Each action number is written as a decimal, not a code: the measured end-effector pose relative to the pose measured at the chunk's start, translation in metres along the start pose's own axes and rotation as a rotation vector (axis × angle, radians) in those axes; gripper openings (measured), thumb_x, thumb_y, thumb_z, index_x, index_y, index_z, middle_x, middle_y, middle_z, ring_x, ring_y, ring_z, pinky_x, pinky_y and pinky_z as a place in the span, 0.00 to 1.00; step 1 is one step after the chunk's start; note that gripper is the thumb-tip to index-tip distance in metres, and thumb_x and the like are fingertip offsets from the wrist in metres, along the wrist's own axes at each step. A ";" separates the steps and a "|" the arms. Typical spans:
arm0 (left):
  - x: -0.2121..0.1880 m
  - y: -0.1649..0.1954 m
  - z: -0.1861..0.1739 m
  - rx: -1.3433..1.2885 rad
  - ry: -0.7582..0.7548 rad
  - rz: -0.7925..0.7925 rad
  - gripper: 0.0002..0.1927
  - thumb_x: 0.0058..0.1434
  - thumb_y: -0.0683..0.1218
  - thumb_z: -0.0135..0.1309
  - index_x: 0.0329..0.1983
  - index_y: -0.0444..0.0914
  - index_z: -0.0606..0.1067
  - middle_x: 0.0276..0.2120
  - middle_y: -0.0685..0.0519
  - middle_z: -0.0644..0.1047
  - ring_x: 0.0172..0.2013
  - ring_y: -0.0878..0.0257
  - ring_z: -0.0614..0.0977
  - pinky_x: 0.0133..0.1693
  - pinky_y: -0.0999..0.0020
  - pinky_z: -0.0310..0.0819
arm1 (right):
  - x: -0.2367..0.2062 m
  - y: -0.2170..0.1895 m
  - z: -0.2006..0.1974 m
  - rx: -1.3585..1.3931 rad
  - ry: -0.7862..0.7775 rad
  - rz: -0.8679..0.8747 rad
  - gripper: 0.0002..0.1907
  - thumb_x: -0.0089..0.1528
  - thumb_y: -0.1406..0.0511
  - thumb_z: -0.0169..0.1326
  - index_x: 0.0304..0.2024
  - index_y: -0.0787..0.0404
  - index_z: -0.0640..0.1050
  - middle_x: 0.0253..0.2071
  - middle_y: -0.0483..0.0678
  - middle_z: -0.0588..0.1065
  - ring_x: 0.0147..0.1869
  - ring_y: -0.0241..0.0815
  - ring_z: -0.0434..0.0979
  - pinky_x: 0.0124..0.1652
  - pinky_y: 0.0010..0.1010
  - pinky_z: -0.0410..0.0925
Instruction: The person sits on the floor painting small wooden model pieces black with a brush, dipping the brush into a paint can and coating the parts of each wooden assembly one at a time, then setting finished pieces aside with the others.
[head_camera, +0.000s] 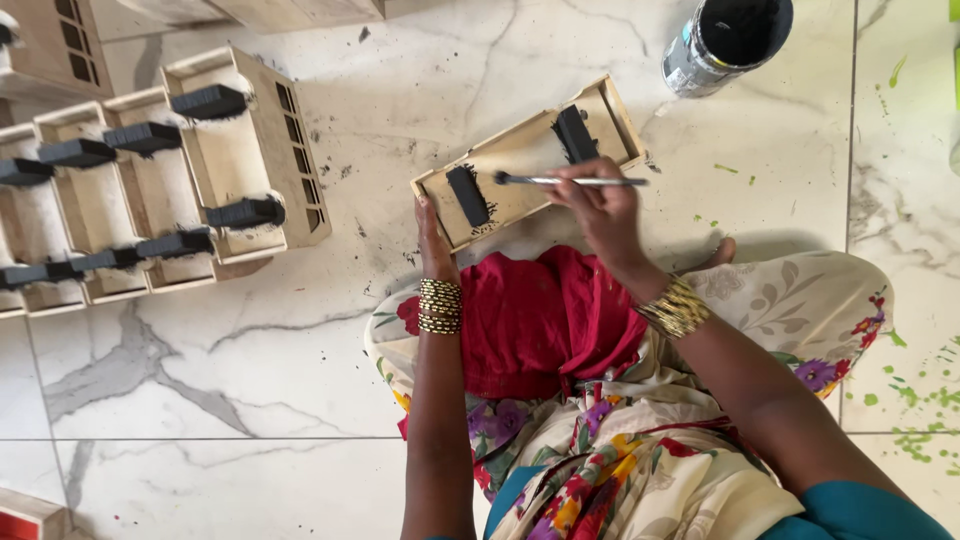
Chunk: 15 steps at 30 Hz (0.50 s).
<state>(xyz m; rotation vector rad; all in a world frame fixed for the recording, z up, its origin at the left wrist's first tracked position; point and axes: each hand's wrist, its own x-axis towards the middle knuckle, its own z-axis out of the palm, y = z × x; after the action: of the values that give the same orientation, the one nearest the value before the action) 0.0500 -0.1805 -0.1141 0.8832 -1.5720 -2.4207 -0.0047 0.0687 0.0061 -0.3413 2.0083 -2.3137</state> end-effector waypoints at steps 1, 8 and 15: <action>0.002 -0.001 0.000 0.002 0.006 0.005 0.40 0.72 0.64 0.39 0.78 0.37 0.52 0.76 0.47 0.56 0.72 0.59 0.60 0.69 0.62 0.53 | 0.008 0.006 0.010 0.038 0.003 -0.010 0.04 0.71 0.68 0.53 0.45 0.65 0.72 0.44 0.58 0.79 0.50 0.43 0.85 0.48 0.29 0.82; 0.002 -0.004 0.002 0.077 0.074 0.113 0.37 0.73 0.62 0.39 0.74 0.31 0.59 0.67 0.42 0.68 0.66 0.56 0.71 0.66 0.61 0.63 | 0.008 0.021 0.040 -0.130 -0.010 0.084 0.07 0.71 0.67 0.53 0.42 0.66 0.72 0.37 0.54 0.80 0.44 0.40 0.87 0.41 0.26 0.81; 0.023 -0.017 0.001 0.125 0.080 0.150 0.36 0.72 0.63 0.39 0.73 0.33 0.61 0.64 0.42 0.71 0.64 0.56 0.73 0.64 0.63 0.68 | -0.029 -0.016 0.012 -0.126 -0.011 -0.043 0.06 0.72 0.68 0.52 0.47 0.67 0.73 0.45 0.55 0.79 0.47 0.40 0.82 0.48 0.28 0.78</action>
<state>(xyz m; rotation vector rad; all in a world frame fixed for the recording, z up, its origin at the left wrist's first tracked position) 0.0343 -0.1816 -0.1378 0.8372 -1.7092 -2.1798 0.0280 0.0645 0.0195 -0.4068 2.1685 -2.2088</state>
